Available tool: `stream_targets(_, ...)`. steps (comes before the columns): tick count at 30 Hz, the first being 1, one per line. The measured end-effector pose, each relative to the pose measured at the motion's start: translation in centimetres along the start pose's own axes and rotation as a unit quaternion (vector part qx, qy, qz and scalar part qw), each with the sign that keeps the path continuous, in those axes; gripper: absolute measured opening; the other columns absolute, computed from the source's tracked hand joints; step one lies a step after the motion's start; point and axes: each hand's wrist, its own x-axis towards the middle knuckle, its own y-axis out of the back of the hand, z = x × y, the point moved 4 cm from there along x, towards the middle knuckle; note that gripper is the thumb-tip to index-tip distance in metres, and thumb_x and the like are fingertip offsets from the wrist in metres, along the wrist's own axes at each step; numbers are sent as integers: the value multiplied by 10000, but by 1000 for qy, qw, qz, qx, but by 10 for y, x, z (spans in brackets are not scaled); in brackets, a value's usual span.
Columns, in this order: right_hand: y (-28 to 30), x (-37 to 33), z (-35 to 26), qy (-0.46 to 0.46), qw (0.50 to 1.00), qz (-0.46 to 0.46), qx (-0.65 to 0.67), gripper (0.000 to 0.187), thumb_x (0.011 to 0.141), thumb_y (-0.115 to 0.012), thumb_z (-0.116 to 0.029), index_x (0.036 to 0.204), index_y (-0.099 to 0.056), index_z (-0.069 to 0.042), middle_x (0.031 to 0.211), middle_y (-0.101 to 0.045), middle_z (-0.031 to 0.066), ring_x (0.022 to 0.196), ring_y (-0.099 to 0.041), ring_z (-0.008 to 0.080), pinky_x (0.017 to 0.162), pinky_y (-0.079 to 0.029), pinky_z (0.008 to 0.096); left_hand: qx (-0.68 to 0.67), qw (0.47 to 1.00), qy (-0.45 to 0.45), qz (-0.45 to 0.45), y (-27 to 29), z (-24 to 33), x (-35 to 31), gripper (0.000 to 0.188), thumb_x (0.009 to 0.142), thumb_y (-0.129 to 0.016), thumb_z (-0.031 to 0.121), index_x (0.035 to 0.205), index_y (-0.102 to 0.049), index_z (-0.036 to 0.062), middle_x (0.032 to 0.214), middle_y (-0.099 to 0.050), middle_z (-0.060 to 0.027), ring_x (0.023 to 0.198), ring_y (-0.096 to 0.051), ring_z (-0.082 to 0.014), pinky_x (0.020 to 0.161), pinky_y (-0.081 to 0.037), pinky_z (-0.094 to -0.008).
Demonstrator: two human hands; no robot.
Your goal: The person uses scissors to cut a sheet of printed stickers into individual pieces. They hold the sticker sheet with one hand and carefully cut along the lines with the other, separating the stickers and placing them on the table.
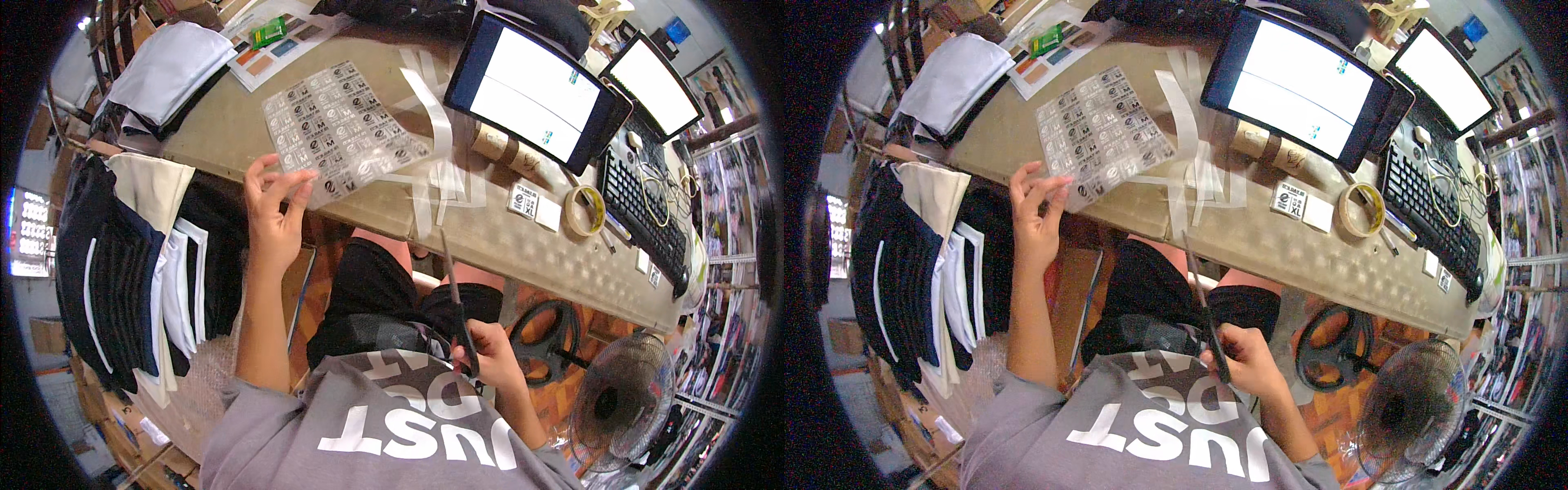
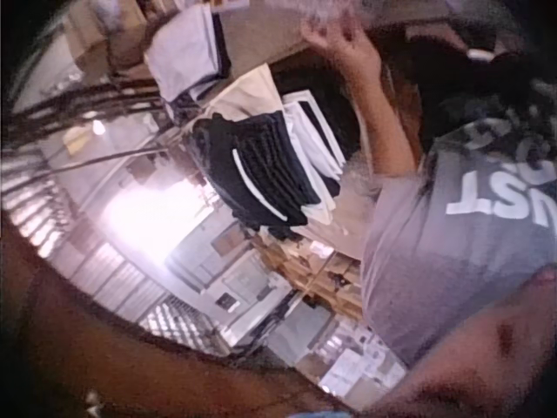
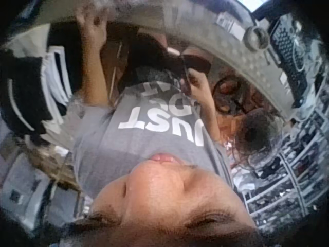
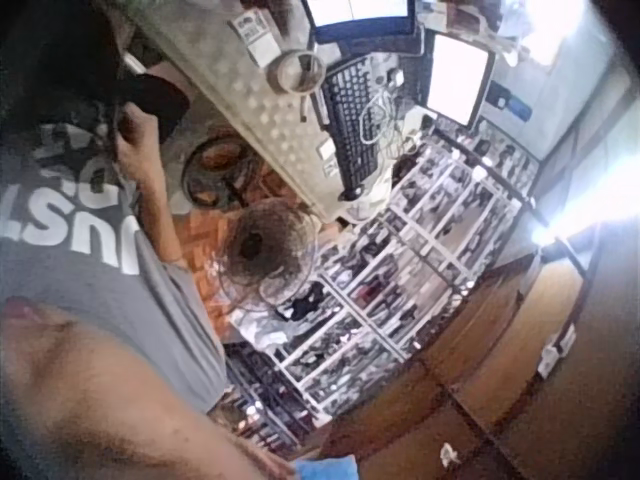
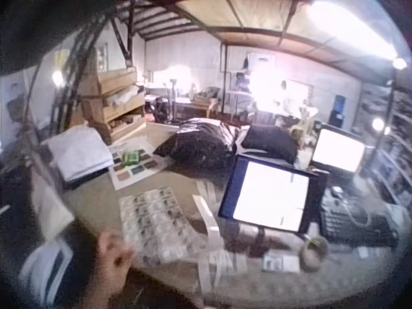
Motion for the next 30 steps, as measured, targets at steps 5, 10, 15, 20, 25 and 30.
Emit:
stream_targets(5,-20,8,0,-18,999,-28,-21,229,832,-682,-146,741,-524,-8,593,-567,13,559,-555,63,478,-440,235,-50,987,146,49,-10,-24,-47,204,878,-629,185,1072,-653,130,1172,-416,-86,856,-456,-163,816,-444,-325)
stream_targets(10,-9,69,2,26,991,101,-88,242,864,-650,-207,814,-580,18,594,-563,30,531,-523,87,495,-425,266,-461,790,346,212,-51,-31,-95,488,902,-598,219,1303,-345,103,1235,-434,-83,1010,-506,-183,892,-407,-323)
stream_targets(15,-17,107,-9,170,968,95,-158,244,889,-631,-212,851,-573,21,645,-555,9,573,-509,73,504,-409,231,-636,650,396,-125,-160,-2,-142,337,902,-497,257,1185,-466,75,995,-591,-70,834,-597,-165,717,-489,-304)
stream_targets(20,-9,98,-23,57,989,133,-3,304,893,-622,-257,796,-584,29,623,-567,55,584,-519,83,503,-424,257,-507,731,372,-267,-135,50,-116,287,931,-393,270,1039,-541,49,784,-619,-82,612,-607,-177,519,-473,-285)
stream_targets(25,4,78,-21,77,982,117,123,301,887,-629,-285,794,-554,-8,657,-553,20,574,-534,101,488,-441,254,-510,730,388,-240,-96,58,-114,342,958,-353,304,1111,-496,34,865,-632,-132,652,-623,-182,555,-490,-258)
stream_targets(30,29,39,-21,113,969,154,159,367,863,-640,-376,842,-570,-17,671,-555,33,568,-548,117,495,-463,259,-463,837,242,-160,-88,83,-65,387,917,-533,140,1266,-420,17,986,-627,-160,656,-620,-140,559,-502,-230)
